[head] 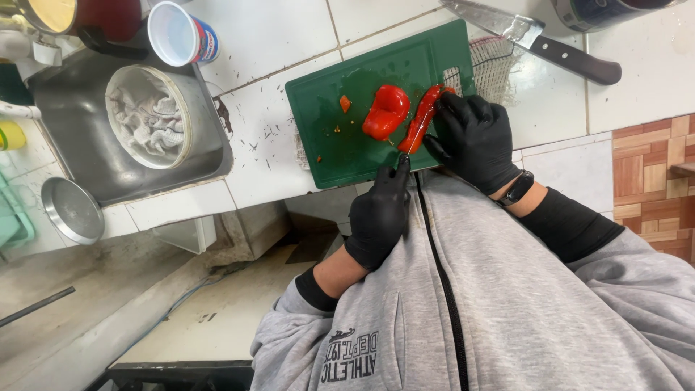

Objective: Slice roasted red peppers on a cutting board using a knife and scissors.

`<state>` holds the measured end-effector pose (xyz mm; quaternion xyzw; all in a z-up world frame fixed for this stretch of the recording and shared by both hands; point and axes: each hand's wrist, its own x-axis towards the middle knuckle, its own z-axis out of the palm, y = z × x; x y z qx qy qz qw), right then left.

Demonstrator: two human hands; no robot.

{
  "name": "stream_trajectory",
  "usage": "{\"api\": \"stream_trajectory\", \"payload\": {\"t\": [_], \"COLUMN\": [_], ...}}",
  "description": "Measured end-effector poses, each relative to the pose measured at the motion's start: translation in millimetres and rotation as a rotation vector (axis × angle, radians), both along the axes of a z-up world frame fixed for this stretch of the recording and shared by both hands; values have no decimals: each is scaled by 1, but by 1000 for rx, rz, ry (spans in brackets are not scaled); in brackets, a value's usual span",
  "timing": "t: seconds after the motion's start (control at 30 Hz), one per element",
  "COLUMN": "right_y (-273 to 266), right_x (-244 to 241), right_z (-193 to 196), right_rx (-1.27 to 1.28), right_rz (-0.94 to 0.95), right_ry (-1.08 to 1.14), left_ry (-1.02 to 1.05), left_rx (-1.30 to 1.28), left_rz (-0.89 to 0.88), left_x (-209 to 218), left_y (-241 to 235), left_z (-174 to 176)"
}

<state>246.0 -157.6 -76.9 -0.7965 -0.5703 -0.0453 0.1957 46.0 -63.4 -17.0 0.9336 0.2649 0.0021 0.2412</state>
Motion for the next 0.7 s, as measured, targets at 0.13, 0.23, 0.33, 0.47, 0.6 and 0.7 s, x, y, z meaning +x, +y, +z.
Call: {"api": "stream_trajectory", "payload": {"t": [0.13,0.23,0.33,0.47,0.6,0.7], "right_y": [0,-3,-7,-3,-1,-1], "right_x": [-4,-9,-13,-13,-14,-18], "right_z": [-2,-17,-30,-30,-25,-29], "right_rx": [-16,88,153,184,175,175], "right_rz": [27,65,142,165,143,137], "right_ry": [-13,50,49,59,44,38], "left_ry": [-6,15,18,-10,52,-3], "left_rx": [48,52,58,57,40,41], "left_rz": [-5,12,15,33,54,41], "left_x": [-1,1,0,-5,-4,-7], "left_y": [-2,-5,-8,-12,-14,-13], "left_z": [-5,-6,-10,-17,-11,-9]}}
